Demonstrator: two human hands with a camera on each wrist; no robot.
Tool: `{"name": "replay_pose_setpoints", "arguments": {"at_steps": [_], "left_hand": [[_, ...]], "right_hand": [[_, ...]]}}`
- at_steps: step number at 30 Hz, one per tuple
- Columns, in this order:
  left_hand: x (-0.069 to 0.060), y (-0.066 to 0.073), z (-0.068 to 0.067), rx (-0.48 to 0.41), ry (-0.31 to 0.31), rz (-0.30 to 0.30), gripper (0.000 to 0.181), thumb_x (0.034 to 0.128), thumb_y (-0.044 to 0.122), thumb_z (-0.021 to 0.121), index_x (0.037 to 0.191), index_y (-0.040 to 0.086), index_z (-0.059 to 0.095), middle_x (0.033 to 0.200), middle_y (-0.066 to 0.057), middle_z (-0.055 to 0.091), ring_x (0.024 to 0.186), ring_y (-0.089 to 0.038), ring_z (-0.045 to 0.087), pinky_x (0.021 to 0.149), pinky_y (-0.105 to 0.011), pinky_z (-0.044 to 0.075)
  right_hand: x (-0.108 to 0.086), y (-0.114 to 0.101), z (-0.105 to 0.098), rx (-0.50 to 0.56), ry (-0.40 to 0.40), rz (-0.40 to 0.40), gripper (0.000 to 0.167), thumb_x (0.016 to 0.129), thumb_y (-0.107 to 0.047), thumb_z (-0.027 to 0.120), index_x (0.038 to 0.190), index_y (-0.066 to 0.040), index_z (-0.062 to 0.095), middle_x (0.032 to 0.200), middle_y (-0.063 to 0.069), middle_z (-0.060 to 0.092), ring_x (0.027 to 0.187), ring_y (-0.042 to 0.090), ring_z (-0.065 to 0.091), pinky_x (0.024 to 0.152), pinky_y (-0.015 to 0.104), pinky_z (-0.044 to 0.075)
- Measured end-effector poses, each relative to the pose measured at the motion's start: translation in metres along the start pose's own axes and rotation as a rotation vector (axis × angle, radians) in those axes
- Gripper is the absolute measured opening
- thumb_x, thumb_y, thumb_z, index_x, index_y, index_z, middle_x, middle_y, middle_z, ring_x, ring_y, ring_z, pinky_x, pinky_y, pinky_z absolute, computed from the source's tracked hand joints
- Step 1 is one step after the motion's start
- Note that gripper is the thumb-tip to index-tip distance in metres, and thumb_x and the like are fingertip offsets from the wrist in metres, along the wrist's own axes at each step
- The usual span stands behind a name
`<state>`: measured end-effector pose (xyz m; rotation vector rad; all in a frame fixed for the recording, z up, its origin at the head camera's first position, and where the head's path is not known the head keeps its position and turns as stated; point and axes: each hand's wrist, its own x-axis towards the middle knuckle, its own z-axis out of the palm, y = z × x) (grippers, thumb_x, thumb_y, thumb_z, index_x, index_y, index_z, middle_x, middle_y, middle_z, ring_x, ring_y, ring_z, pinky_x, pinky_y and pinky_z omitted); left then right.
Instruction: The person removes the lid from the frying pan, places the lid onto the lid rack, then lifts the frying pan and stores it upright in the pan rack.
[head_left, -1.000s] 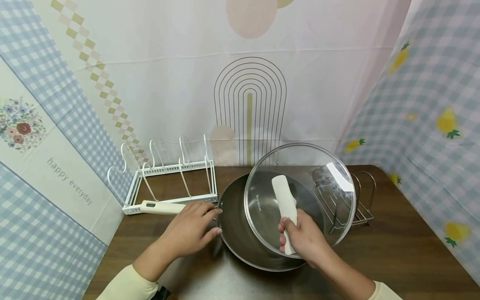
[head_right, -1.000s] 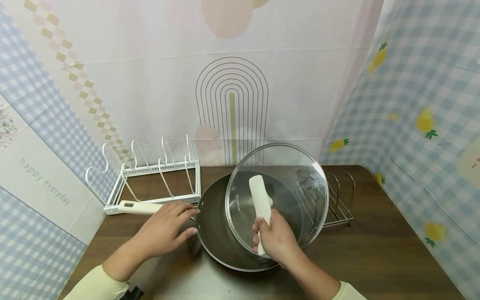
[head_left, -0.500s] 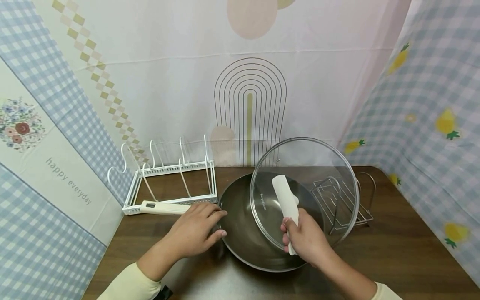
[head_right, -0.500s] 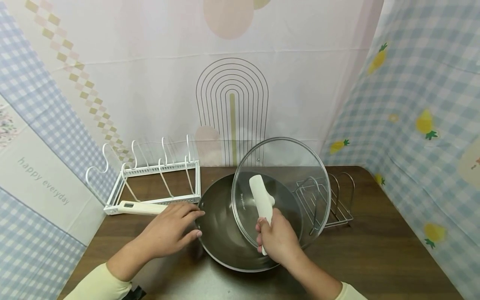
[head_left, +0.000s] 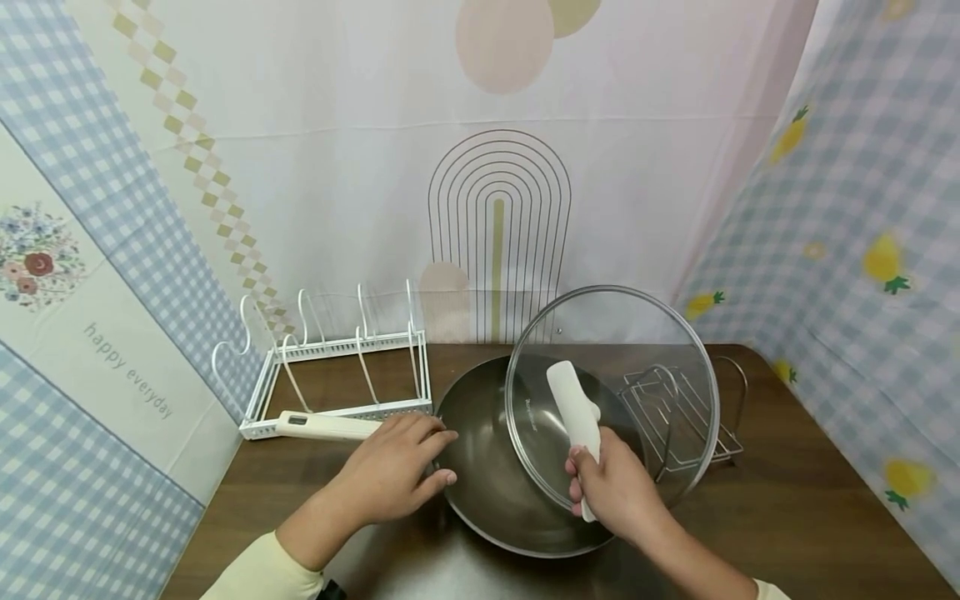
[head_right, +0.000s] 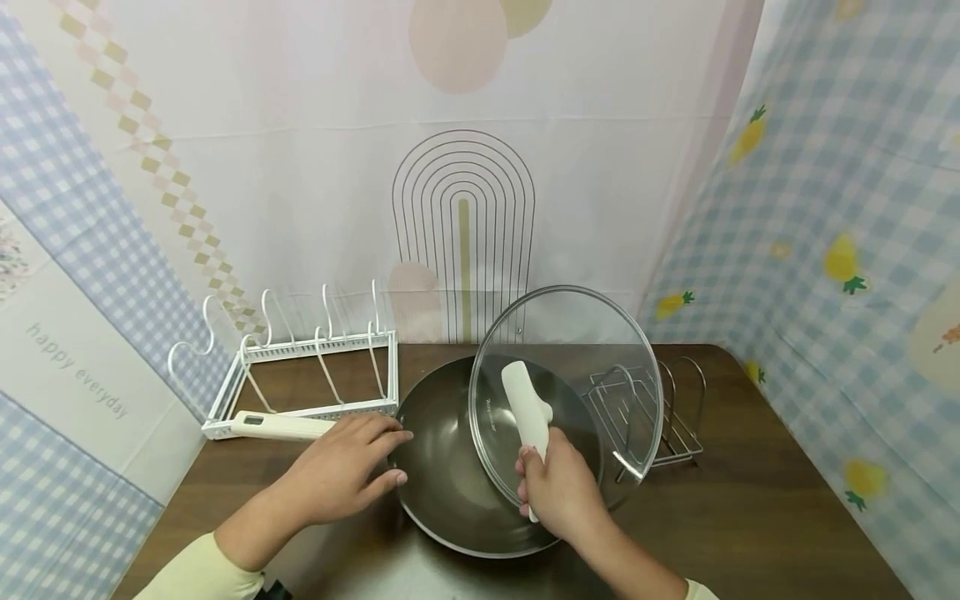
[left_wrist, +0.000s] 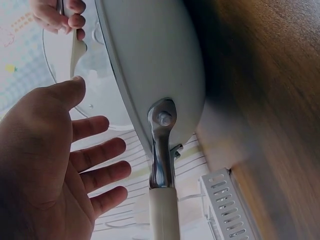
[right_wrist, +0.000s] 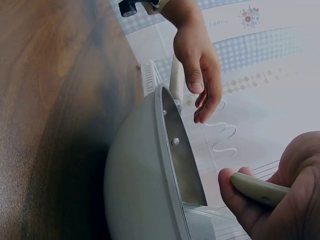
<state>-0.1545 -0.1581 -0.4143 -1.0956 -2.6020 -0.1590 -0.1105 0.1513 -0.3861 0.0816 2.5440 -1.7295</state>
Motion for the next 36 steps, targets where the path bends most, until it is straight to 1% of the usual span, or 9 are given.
{"name": "replay_pose_setpoints", "arguments": {"at_steps": [5,12,18,29,36], "left_hand": [[-0.0001,0.0016,0.0006,-0.008,0.004,0.008,0.048,0.0986,0.049,0.064,0.133,0.015,0.065,0.128,-0.005,0.061,0.126,-0.028,0.054,0.11,-0.048,0.039],[0.0014,0.0042,0.001,-0.004,-0.004,0.02,0.052,0.1026,0.056,0.052,0.133,0.016,0.065,0.127,-0.004,0.06,0.126,-0.027,0.053,0.112,-0.047,0.037],[0.0056,0.0058,0.0011,-0.013,-0.009,0.035,0.052,0.1029,0.055,0.053,0.134,0.016,0.065,0.127,-0.003,0.06,0.127,-0.027,0.053,0.113,-0.046,0.035],[0.007,0.0067,0.0017,-0.022,-0.01,0.046,0.052,0.1037,0.056,0.05,0.134,0.016,0.065,0.126,-0.003,0.06,0.125,-0.025,0.053,0.11,-0.044,0.039],[0.0095,0.0065,0.0057,-0.022,-0.02,0.044,0.052,0.1035,0.056,0.05,0.134,0.016,0.064,0.128,-0.003,0.06,0.127,-0.025,0.052,0.111,-0.044,0.038]], "right_hand": [[0.0012,-0.0006,-0.001,-0.056,0.013,-0.027,0.008,0.105,-0.007,0.053,0.103,0.0,0.051,0.067,0.01,0.058,0.048,0.024,0.061,0.046,0.036,0.055],[-0.0001,-0.0013,0.0001,-0.143,0.026,-0.045,0.007,0.105,-0.01,0.054,0.103,-0.003,0.052,0.068,0.008,0.058,0.047,0.021,0.059,0.043,0.034,0.052],[-0.0006,-0.0006,-0.0027,-0.212,0.056,-0.074,0.008,0.104,-0.009,0.054,0.104,-0.002,0.052,0.072,0.006,0.059,0.05,0.018,0.058,0.044,0.032,0.051],[0.0007,0.0024,-0.0052,-0.292,0.06,-0.122,0.007,0.105,-0.009,0.053,0.105,-0.002,0.052,0.077,0.006,0.06,0.053,0.015,0.058,0.047,0.03,0.051],[0.0015,0.0032,-0.008,-0.39,0.079,-0.168,0.007,0.104,-0.01,0.054,0.102,-0.004,0.054,0.069,0.0,0.057,0.054,0.012,0.056,0.049,0.029,0.046]]}}
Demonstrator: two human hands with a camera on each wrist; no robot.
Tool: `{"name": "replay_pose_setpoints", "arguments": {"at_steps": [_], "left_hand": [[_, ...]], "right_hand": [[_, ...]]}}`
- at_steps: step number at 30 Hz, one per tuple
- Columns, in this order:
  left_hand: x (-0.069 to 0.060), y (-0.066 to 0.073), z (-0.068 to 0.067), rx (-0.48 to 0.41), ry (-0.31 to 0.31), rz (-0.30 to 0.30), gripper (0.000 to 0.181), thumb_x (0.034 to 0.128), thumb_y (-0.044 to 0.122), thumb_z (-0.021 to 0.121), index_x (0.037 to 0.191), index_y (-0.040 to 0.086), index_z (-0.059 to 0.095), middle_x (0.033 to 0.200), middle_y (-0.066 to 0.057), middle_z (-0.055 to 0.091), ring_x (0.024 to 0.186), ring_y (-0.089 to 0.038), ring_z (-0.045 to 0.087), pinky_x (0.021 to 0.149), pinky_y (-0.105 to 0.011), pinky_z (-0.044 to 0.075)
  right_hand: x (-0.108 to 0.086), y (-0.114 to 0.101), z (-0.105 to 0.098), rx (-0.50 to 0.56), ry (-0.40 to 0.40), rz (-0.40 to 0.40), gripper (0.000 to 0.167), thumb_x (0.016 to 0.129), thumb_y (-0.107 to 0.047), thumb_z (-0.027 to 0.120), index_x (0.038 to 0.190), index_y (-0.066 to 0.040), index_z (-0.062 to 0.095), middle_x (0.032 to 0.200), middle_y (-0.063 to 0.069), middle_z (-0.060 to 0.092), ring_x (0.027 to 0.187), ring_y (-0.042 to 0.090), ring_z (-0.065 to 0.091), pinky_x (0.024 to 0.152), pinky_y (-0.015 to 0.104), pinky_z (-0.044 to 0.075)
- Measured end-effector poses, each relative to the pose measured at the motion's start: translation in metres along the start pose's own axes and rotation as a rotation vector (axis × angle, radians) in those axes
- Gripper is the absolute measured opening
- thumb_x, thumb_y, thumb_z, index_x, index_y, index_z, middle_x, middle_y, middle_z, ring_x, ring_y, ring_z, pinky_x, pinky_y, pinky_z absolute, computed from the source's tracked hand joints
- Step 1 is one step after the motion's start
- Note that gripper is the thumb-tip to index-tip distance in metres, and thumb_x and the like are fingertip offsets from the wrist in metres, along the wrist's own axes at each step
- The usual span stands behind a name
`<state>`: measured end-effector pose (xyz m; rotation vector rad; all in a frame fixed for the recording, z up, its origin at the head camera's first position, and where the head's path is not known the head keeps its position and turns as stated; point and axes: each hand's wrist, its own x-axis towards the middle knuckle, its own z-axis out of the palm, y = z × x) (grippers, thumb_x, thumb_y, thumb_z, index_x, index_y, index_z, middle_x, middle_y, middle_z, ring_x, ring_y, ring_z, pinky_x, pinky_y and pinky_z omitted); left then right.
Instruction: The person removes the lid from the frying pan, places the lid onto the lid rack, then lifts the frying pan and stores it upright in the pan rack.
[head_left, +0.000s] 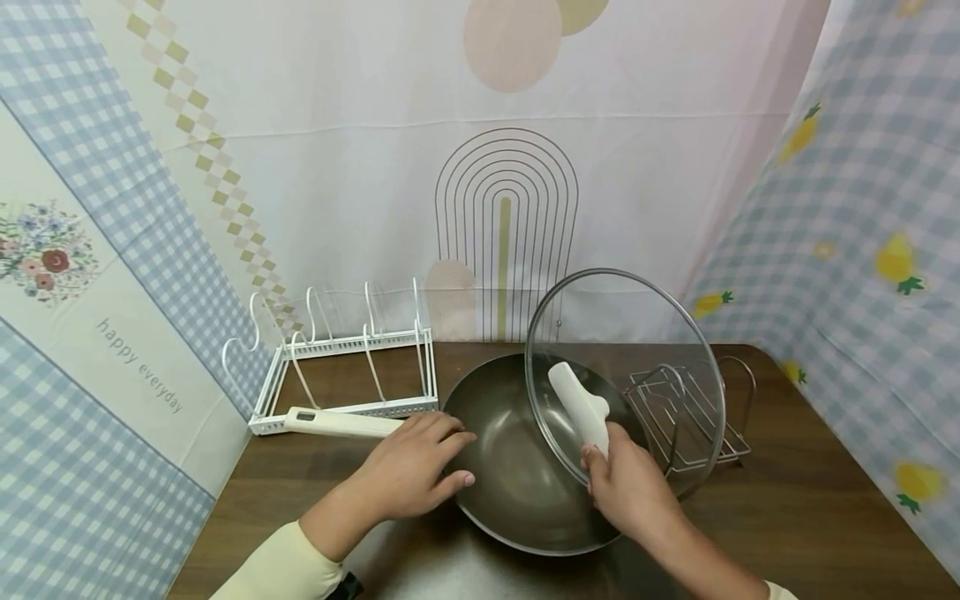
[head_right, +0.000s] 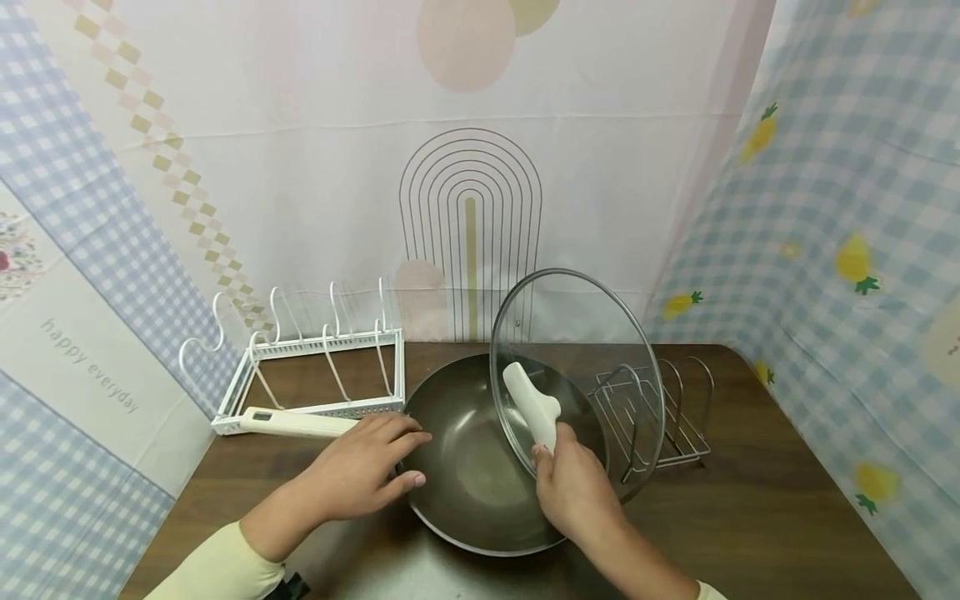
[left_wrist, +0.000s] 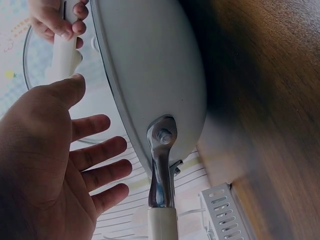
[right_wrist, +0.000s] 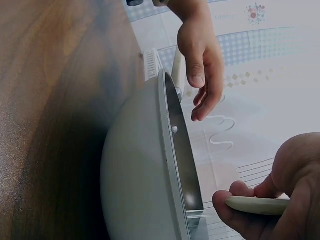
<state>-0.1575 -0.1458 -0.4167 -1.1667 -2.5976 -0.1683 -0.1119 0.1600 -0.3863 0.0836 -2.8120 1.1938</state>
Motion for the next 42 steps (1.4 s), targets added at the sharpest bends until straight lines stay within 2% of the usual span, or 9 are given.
{"name": "replay_pose_setpoints", "arguments": {"at_steps": [8,16,22,30,42], "left_hand": [[0.004,0.004,0.003,-0.022,-0.027,-0.008,0.048,0.0993,0.049,0.063,0.134,0.016,0.064,0.128,-0.003,0.059,0.127,-0.025,0.052,0.11,-0.045,0.038],[0.008,0.005,0.002,-0.024,-0.061,-0.005,0.049,0.1018,0.05,0.058,0.136,0.015,0.063,0.13,-0.003,0.059,0.129,-0.025,0.051,0.111,-0.048,0.037],[0.011,0.004,0.0,-0.001,-0.087,0.006,0.053,0.1041,0.055,0.05,0.138,0.016,0.062,0.133,-0.002,0.059,0.131,-0.023,0.051,0.112,-0.044,0.037],[0.016,0.007,0.0,0.0,-0.101,0.009,0.052,0.1029,0.055,0.052,0.137,0.017,0.063,0.132,-0.002,0.059,0.129,-0.024,0.052,0.111,-0.047,0.039],[0.025,0.008,-0.004,-0.007,-0.124,0.011,0.053,0.1033,0.055,0.052,0.139,0.018,0.062,0.133,-0.002,0.059,0.13,-0.023,0.052,0.11,-0.044,0.039]], "right_hand": [[0.0,0.003,-0.001,-0.053,0.007,-0.035,0.006,0.104,-0.01,0.054,0.102,-0.004,0.054,0.07,0.0,0.057,0.058,0.012,0.055,0.051,0.03,0.044],[0.001,0.005,-0.004,-0.093,0.032,-0.062,0.006,0.103,-0.01,0.055,0.101,-0.004,0.055,0.071,-0.001,0.058,0.059,0.012,0.054,0.054,0.032,0.043],[0.002,0.004,-0.005,-0.1,0.037,-0.067,0.006,0.103,-0.009,0.055,0.102,-0.004,0.055,0.073,0.001,0.058,0.06,0.013,0.054,0.053,0.032,0.044],[0.001,0.004,-0.008,-0.094,0.038,-0.062,0.006,0.104,-0.01,0.055,0.102,-0.004,0.054,0.072,0.001,0.058,0.059,0.013,0.054,0.052,0.031,0.044],[0.001,0.003,-0.013,-0.095,0.036,-0.048,0.008,0.104,-0.012,0.055,0.104,-0.004,0.054,0.072,0.001,0.059,0.061,0.013,0.056,0.052,0.032,0.044]]}}
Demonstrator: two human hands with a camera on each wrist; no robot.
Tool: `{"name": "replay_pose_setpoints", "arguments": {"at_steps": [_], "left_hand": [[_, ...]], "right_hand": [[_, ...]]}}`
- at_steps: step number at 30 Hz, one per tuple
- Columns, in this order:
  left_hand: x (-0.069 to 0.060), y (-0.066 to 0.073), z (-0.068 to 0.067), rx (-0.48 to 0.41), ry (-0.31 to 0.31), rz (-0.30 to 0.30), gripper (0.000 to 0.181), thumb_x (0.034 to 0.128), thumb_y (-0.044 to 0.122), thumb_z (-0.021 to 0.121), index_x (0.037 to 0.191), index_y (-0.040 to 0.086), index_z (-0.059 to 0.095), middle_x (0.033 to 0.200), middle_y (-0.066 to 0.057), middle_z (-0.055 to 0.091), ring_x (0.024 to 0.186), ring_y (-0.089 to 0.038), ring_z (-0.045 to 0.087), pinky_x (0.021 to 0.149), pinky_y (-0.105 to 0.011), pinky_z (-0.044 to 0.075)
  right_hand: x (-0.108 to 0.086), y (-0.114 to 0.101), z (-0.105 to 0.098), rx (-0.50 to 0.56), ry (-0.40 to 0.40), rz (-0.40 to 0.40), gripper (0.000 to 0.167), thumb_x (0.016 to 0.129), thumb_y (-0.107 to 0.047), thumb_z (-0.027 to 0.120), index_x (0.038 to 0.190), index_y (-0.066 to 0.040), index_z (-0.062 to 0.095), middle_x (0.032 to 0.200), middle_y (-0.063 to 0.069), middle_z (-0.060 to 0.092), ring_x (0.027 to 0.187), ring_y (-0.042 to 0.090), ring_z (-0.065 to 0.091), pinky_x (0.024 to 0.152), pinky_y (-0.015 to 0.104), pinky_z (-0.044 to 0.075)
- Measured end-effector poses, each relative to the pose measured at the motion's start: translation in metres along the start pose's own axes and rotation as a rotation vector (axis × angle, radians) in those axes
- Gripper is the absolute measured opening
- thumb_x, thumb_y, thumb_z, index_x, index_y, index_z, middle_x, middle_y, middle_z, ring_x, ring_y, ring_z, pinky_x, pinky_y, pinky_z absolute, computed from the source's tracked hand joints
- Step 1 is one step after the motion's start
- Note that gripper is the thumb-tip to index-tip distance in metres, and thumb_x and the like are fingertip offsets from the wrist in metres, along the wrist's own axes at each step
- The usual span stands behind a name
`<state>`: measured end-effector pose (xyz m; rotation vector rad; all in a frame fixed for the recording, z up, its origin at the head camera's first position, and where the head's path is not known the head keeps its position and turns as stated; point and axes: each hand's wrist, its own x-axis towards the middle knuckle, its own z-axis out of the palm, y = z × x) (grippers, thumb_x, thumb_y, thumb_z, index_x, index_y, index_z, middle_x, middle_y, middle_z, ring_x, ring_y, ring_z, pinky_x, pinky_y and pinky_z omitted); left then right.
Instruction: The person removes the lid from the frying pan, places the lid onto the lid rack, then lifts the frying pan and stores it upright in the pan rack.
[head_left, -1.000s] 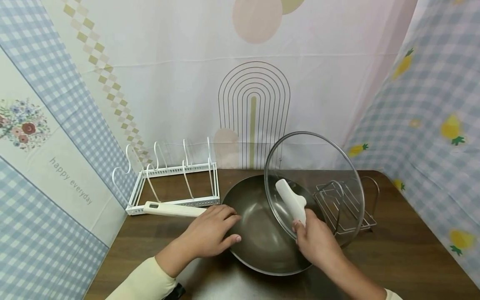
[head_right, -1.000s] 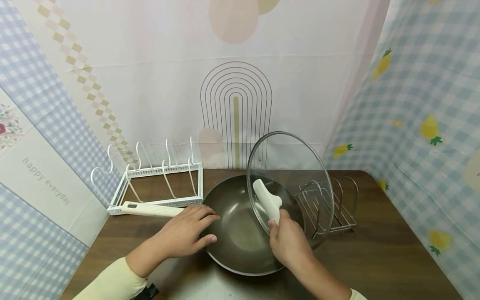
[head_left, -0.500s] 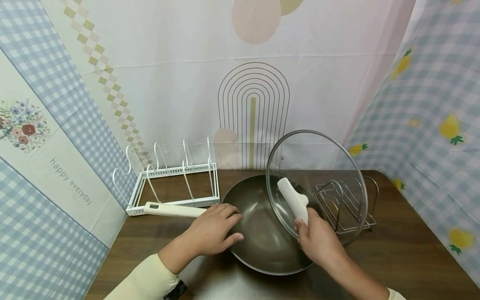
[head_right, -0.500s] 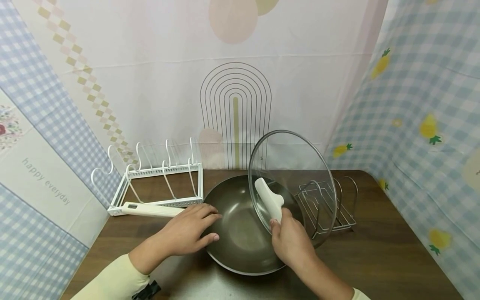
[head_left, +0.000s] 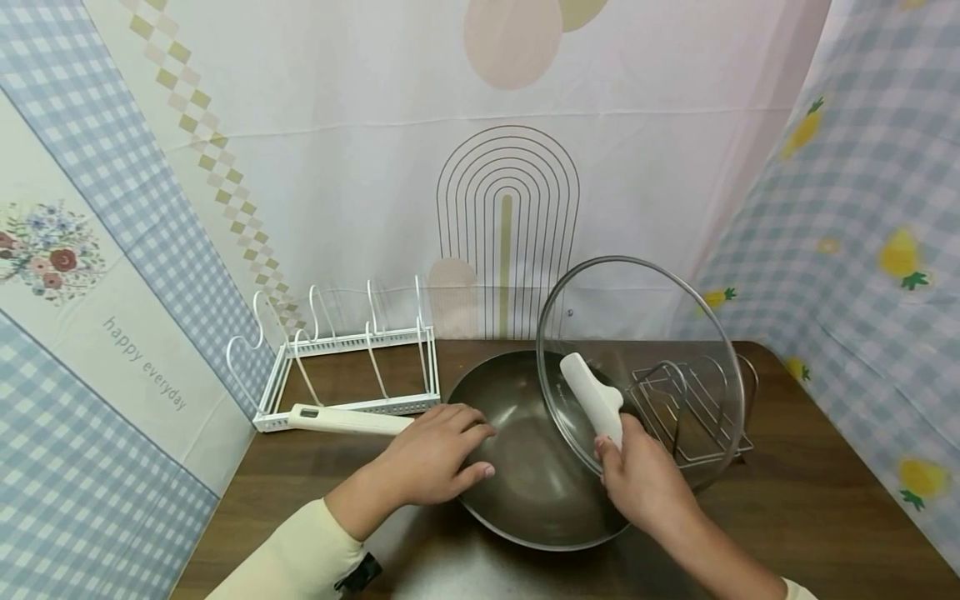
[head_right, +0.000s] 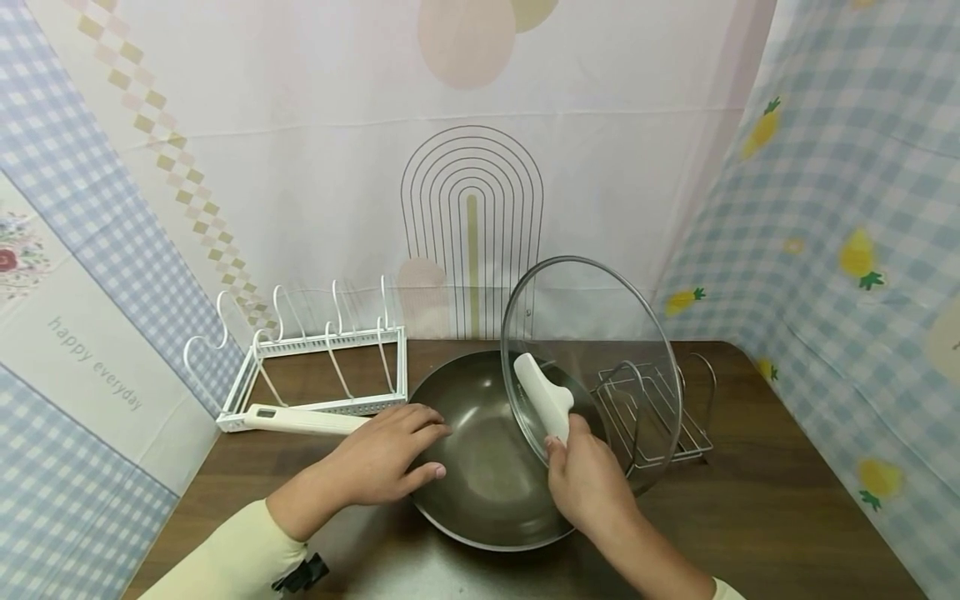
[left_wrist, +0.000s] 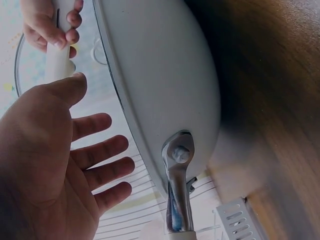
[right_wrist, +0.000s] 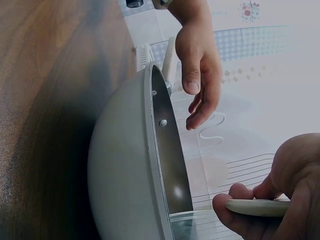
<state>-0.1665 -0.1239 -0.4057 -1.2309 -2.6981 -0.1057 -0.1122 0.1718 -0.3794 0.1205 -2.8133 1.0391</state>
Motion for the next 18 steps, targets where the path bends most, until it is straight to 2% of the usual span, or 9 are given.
{"name": "replay_pose_setpoints", "arguments": {"at_steps": [11,18], "left_hand": [[0.0061,0.0004,-0.0032,-0.006,0.008,0.004,0.051,0.1024,0.051,0.056,0.14,0.017,0.061,0.132,-0.003,0.059,0.129,-0.023,0.052,0.111,-0.045,0.038],[0.0085,-0.0005,-0.004,0.001,-0.016,0.0,0.053,0.1038,0.054,0.051,0.142,0.018,0.06,0.134,-0.002,0.058,0.13,-0.022,0.051,0.112,-0.044,0.037]], "right_hand": [[0.0007,-0.0008,-0.0057,-0.026,0.027,-0.018,0.008,0.103,-0.012,0.056,0.103,-0.004,0.054,0.071,0.001,0.06,0.061,0.012,0.057,0.054,0.034,0.044],[0.0001,-0.0008,-0.0095,-0.033,0.025,-0.016,0.008,0.104,-0.012,0.056,0.102,-0.005,0.054,0.071,0.0,0.059,0.061,0.013,0.056,0.055,0.034,0.044]]}}
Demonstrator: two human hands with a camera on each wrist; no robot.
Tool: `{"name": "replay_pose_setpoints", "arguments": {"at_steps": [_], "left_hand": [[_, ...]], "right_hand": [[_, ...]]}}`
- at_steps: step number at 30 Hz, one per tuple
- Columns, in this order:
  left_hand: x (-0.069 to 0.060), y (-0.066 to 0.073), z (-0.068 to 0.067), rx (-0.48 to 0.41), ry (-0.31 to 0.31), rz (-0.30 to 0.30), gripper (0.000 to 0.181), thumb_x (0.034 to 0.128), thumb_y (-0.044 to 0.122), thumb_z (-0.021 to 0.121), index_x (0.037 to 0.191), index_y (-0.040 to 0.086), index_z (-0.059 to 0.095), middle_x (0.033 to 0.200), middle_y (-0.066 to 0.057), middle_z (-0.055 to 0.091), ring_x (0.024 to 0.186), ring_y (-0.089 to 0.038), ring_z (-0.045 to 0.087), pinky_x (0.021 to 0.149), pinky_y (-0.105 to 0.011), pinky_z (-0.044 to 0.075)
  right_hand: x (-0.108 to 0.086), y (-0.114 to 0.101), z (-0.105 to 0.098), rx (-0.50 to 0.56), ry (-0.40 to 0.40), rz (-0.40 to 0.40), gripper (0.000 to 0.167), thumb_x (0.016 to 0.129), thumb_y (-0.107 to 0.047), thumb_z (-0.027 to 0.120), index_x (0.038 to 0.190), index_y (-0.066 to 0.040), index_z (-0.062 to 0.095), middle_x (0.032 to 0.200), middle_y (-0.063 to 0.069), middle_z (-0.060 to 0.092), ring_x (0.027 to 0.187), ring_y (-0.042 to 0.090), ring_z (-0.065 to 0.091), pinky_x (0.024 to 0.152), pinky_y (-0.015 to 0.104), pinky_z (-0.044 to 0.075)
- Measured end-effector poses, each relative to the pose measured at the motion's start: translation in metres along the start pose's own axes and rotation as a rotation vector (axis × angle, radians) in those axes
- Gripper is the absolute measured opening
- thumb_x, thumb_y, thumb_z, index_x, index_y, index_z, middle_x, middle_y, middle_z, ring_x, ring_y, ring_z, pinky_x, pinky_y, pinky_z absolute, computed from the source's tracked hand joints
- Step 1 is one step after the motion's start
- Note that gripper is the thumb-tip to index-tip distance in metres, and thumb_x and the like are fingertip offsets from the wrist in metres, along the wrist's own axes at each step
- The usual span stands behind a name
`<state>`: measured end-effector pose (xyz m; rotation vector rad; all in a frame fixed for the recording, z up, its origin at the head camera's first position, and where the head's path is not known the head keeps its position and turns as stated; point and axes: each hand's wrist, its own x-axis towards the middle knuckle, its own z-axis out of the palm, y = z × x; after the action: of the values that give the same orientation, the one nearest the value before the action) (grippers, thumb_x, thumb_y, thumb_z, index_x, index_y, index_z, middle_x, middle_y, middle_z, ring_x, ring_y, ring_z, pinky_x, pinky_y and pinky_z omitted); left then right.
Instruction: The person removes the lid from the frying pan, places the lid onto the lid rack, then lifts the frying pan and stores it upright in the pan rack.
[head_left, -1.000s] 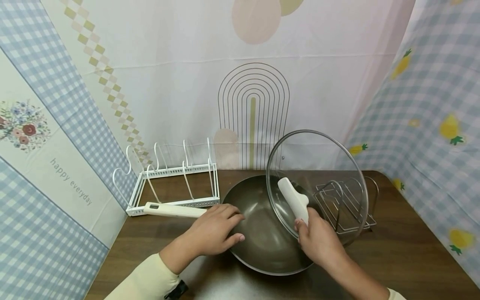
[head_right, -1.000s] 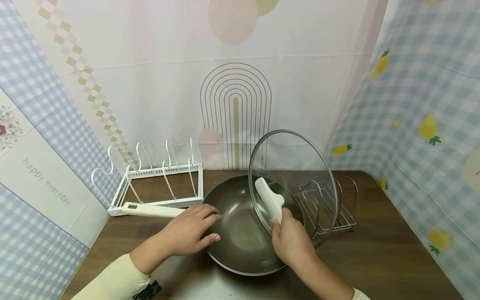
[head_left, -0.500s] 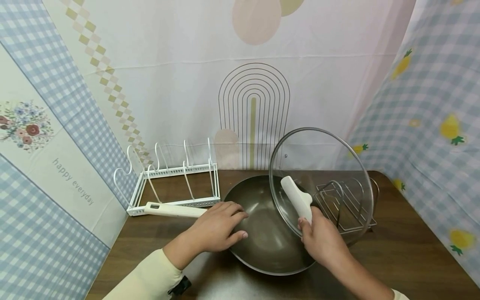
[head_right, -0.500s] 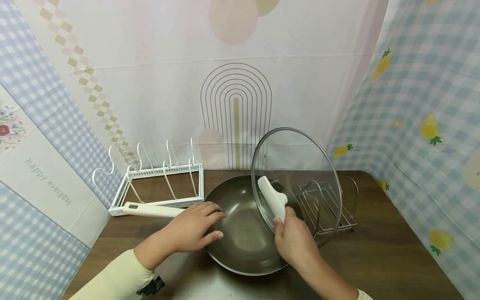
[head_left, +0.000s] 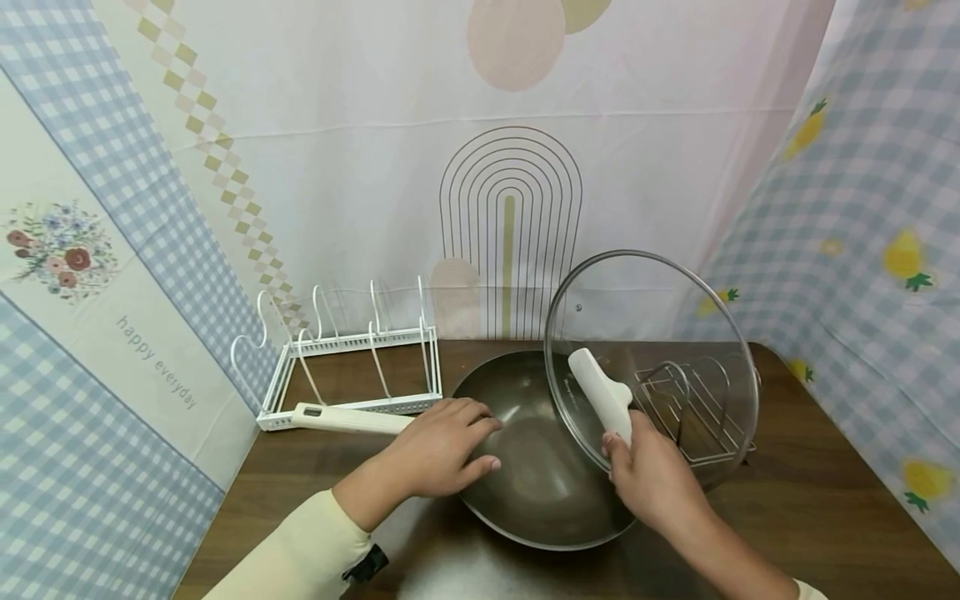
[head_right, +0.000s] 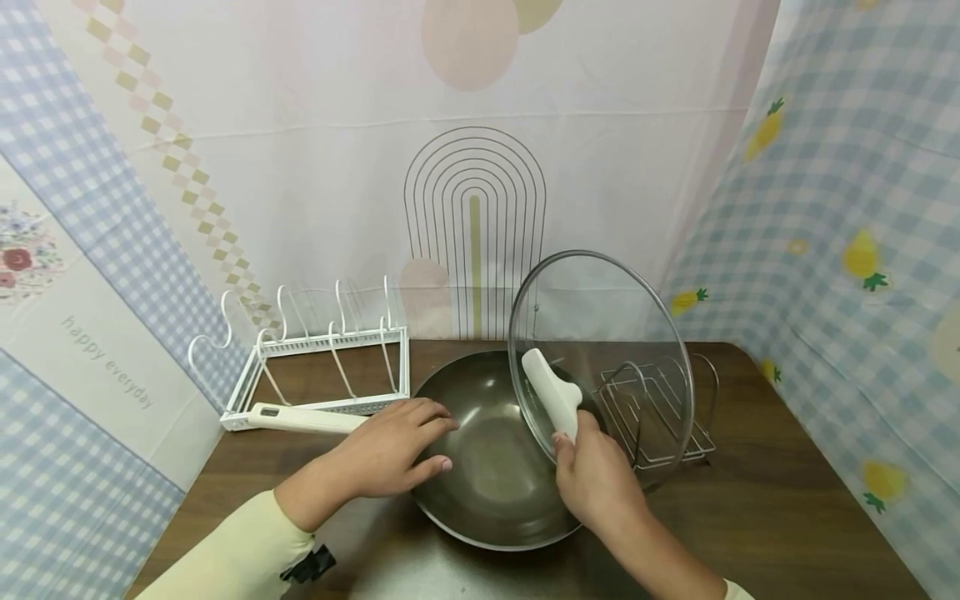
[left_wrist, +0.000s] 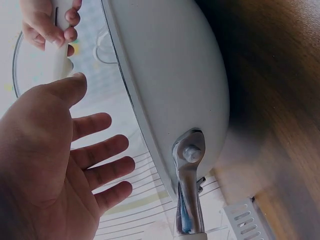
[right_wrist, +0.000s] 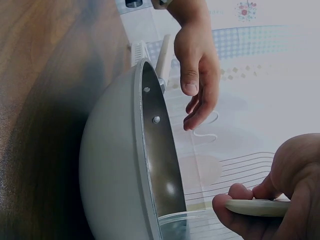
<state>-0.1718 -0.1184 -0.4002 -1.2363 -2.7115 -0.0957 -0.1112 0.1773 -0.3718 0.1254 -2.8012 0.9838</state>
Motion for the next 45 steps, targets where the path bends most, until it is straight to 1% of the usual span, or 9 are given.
{"name": "replay_pose_setpoints", "arguments": {"at_steps": [5,9,17,20,25,32,37,41,45], "left_hand": [[0.002,0.0,-0.001,0.008,0.004,0.004,0.053,0.1042,0.055,0.049,0.142,0.018,0.06,0.134,-0.002,0.059,0.13,-0.022,0.051,0.111,-0.044,0.038],[0.004,0.0,0.0,0.01,-0.006,-0.001,0.054,0.1045,0.056,0.048,0.143,0.019,0.059,0.135,-0.002,0.058,0.131,-0.023,0.051,0.111,-0.044,0.039],[0.013,0.003,0.003,0.02,-0.007,0.006,0.053,0.1031,0.055,0.052,0.14,0.018,0.061,0.134,-0.003,0.059,0.13,-0.022,0.052,0.11,-0.044,0.04],[0.016,0.005,0.003,0.022,-0.013,0.009,0.052,0.1033,0.055,0.051,0.14,0.018,0.061,0.135,-0.003,0.059,0.13,-0.022,0.052,0.111,-0.043,0.039],[0.02,0.007,0.001,0.01,-0.021,0.008,0.051,0.1031,0.053,0.054,0.14,0.018,0.061,0.136,-0.004,0.059,0.131,-0.022,0.051,0.112,-0.043,0.037],[0.023,0.008,0.0,0.019,-0.046,0.009,0.054,0.1045,0.056,0.048,0.141,0.018,0.06,0.138,-0.004,0.058,0.132,-0.022,0.051,0.114,-0.042,0.035],[0.026,0.009,0.0,0.028,-0.053,0.01,0.054,0.1045,0.056,0.048,0.143,0.019,0.059,0.138,-0.003,0.057,0.132,-0.022,0.05,0.114,-0.041,0.035],[0.028,0.011,-0.002,0.037,-0.054,0.02,0.055,0.1047,0.057,0.046,0.143,0.019,0.058,0.139,-0.003,0.057,0.133,-0.022,0.05,0.114,-0.041,0.035],[0.031,0.013,-0.003,0.041,-0.055,0.03,0.055,0.1046,0.056,0.048,0.143,0.018,0.058,0.139,-0.003,0.057,0.133,-0.022,0.05,0.114,-0.041,0.035]], "right_hand": [[0.001,0.0,-0.002,-0.012,0.003,-0.008,0.008,0.104,-0.013,0.056,0.102,-0.005,0.055,0.071,0.0,0.058,0.06,0.013,0.055,0.054,0.034,0.043],[0.001,0.001,-0.003,-0.017,0.008,-0.011,0.008,0.104,-0.012,0.056,0.103,-0.004,0.054,0.07,0.0,0.059,0.06,0.013,0.055,0.054,0.034,0.043],[0.001,0.002,-0.005,-0.018,0.01,-0.018,0.008,0.104,-0.012,0.056,0.103,-0.004,0.054,0.07,0.0,0.058,0.06,0.012,0.056,0.055,0.034,0.044],[0.001,0.003,-0.007,-0.021,0.014,-0.022,0.008,0.104,-0.011,0.055,0.104,-0.004,0.054,0.07,0.0,0.059,0.059,0.012,0.055,0.054,0.034,0.044],[0.001,0.003,-0.009,-0.012,0.006,-0.008,0.009,0.104,-0.012,0.054,0.105,-0.003,0.054,0.071,0.0,0.06,0.058,0.012,0.056,0.052,0.033,0.044],[0.001,0.001,-0.011,0.0,-0.018,0.009,0.01,0.105,-0.012,0.053,0.107,-0.002,0.053,0.072,0.001,0.059,0.058,0.013,0.056,0.052,0.033,0.044],[0.001,0.001,-0.014,0.007,-0.036,0.029,0.013,0.106,-0.013,0.052,0.11,-0.001,0.053,0.074,0.003,0.06,0.059,0.014,0.056,0.053,0.034,0.045],[0.001,0.002,-0.015,0.003,-0.032,0.029,0.012,0.105,-0.013,0.053,0.109,-0.002,0.053,0.073,0.002,0.06,0.059,0.014,0.056,0.054,0.034,0.044],[0.001,0.002,-0.016,-0.009,-0.019,0.017,0.011,0.105,-0.013,0.053,0.107,-0.002,0.054,0.071,0.001,0.059,0.058,0.014,0.055,0.054,0.034,0.044]]}}
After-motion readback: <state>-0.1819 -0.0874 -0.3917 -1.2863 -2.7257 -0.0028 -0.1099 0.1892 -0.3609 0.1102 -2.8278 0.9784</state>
